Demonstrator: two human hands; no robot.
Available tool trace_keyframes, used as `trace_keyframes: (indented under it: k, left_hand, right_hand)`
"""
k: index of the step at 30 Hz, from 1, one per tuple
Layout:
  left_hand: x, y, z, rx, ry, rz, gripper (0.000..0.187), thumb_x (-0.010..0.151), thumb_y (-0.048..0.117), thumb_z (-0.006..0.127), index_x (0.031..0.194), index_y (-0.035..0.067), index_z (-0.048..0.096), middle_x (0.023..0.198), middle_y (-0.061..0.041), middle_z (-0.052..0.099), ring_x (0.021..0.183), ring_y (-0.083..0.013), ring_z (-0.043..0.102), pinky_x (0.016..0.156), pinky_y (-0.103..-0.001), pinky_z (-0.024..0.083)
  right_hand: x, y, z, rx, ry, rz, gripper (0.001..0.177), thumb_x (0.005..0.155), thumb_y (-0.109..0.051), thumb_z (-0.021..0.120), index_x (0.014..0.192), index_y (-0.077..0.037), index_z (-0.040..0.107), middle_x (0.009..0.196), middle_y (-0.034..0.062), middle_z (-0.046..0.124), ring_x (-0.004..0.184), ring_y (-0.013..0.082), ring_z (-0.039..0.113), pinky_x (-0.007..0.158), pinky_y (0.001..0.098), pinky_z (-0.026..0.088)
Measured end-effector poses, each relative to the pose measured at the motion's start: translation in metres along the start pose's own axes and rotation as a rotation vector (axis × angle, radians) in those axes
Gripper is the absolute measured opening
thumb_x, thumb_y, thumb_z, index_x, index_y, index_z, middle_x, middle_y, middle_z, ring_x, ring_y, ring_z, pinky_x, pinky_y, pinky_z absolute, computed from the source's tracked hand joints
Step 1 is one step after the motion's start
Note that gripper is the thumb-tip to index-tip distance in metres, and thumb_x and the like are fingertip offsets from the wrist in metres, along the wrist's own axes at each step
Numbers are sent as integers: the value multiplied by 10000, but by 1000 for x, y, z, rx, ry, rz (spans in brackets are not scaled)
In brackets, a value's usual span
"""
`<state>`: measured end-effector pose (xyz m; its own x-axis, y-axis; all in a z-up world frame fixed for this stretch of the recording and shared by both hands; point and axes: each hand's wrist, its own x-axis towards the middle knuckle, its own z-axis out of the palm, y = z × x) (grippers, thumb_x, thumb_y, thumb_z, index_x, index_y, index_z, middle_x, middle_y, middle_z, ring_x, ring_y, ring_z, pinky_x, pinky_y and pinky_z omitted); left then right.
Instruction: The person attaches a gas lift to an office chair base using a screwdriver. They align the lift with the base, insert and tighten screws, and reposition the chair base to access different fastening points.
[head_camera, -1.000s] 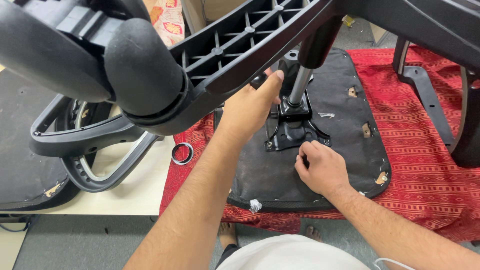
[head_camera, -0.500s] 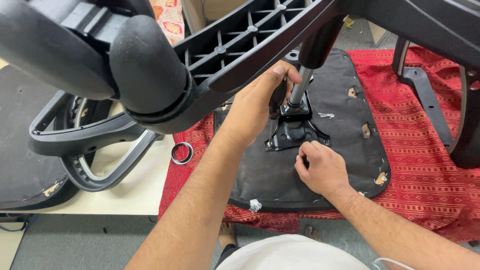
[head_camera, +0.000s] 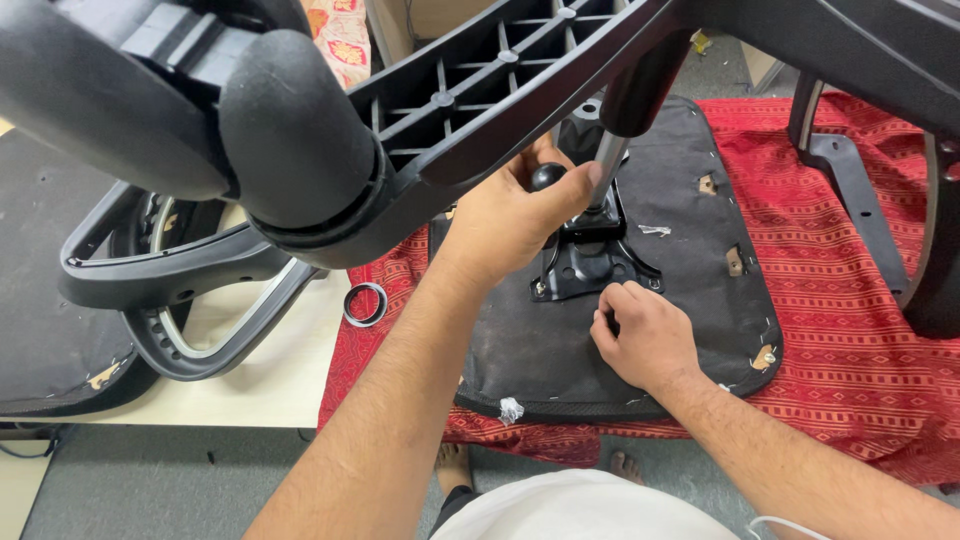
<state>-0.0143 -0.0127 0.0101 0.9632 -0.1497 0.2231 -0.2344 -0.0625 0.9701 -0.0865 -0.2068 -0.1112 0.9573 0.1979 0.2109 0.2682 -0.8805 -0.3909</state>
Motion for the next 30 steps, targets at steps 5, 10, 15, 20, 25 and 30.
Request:
trace_keyframes:
  k: [5, 10, 15, 20, 25, 30]
  left_hand:
    - [0, 6, 4, -111, -33, 7, 342, 998, 374, 650, 776, 123, 579, 654, 47, 533, 585, -48, 463, 541, -242, 385]
    - [0, 10, -5, 99, -38, -64, 482, 929, 526, 661, 676, 125, 574, 564, 47, 569, 529, -52, 556, 524, -243, 476]
    - [-2, 0, -6, -113, -93, -73, 530, 1050, 543, 522, 768, 97, 566, 668, 13, 515, 619, -92, 488, 608, -268, 423]
    - [-1, -8, -10, -455, -177, 46, 407, 1097, 426, 485, 1079, 73, 685, 826, -6, 598, 782, -98, 537, 718, -255, 410]
    - [5, -10, -6, -418, -219, -21, 378, 1046, 390, 574, 1139, 49, 707, 1009, -20, 696, 991, -109, 652, 940, -282, 511]
    - [11, -9, 1, -342, -200, -54, 327, 986, 338, 679, 1050, 20, 717, 970, -40, 730, 942, -119, 678, 903, -290, 536]
  right_hand:
    - [-1, 0, 1, 11, 15, -5, 134, 833, -194, 706, 826, -111, 601, 748, 28, 593, 717, 231, 659, 640, 404, 527]
    - [0, -1, 0, -3, 9, -7, 136, 833, -191, 703, 821, -106, 597, 741, 32, 591, 708, 236, 657, 635, 408, 525]
    - [-1, 0, 0, 9, 21, -7, 139, 835, -190, 701, 825, -99, 597, 744, 42, 589, 706, 248, 655, 632, 416, 521]
    - [0, 0, 1, 17, 34, -13, 134, 835, -190, 699, 822, -102, 599, 739, 43, 589, 705, 252, 654, 629, 419, 520]
    - [1, 0, 1, 16, 38, -15, 130, 825, -183, 701, 812, -103, 600, 731, 44, 588, 699, 255, 654, 623, 422, 520]
    - [0, 1, 0, 44, 51, -19, 136, 815, -181, 705, 807, -102, 595, 728, 42, 589, 691, 255, 653, 617, 423, 520]
